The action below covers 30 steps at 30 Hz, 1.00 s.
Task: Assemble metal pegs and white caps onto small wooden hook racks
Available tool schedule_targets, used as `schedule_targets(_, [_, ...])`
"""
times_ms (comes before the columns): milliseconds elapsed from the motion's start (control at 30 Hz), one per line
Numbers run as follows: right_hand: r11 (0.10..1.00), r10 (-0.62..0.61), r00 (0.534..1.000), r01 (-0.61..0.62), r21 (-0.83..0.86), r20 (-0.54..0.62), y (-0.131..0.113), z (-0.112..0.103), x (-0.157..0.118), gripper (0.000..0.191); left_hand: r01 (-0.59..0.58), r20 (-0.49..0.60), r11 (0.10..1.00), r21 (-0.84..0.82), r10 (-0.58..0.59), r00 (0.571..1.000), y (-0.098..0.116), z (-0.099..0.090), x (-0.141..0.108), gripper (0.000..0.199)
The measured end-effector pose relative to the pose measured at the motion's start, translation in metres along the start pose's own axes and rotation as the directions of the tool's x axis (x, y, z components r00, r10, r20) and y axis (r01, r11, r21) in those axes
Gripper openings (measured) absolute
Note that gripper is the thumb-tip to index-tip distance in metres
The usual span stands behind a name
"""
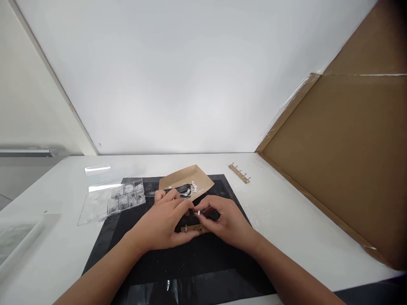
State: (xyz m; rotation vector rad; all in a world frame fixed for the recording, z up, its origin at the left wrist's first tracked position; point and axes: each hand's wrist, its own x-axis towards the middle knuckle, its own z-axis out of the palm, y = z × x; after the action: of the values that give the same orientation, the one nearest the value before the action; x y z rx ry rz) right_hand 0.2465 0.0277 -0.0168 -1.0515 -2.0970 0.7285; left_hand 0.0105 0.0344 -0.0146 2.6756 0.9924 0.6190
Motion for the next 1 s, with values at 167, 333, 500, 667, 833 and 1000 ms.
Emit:
schedule_targets(167, [0.997,-0.038,0.999,0.039,0.059,-0.023,0.0026,-0.0002,-0.0002,0.011,-0.058,-0.242,0.998,0.01,0.059,0.968,-0.0002,0.0051,-0.0006,0.014])
schedule_targets(333, [0.992,-0.123,0.992,0.123,0.025,0.002,0.0034,-0.0024,0.0018,0.012,-0.124,-0.366,0.992,0.0,0.115,0.923,-0.0019,0.0068,0.0005,0.021])
schedule_targets(500, [0.981,-0.196,0.978,0.195,0.022,0.069,0.0008,-0.0037,0.003,0.018,-0.226,-0.325,0.974,-0.003,0.213,0.921,-0.0048,0.0084,0.0014,0.032])
schedule_targets(667, [0.969,-0.242,0.964,0.245,-0.021,0.106,0.0006,-0.0037,0.0013,0.018,-0.259,-0.336,0.964,-0.065,0.223,0.915,-0.0068,0.0102,0.0023,0.033])
schedule_targets(833, [0.948,-0.284,0.947,0.3,-0.103,0.147,0.004,-0.005,0.0008,0.019,-0.283,-0.343,0.956,-0.08,0.24,0.908,-0.0095,0.0089,0.0031,0.024])
schedule_targets(1000, [0.957,-0.278,0.95,0.287,-0.049,0.142,0.0068,-0.0067,0.0008,0.023,-0.315,-0.389,0.94,-0.132,0.243,0.888,-0.0077,0.005,0.0059,0.024])
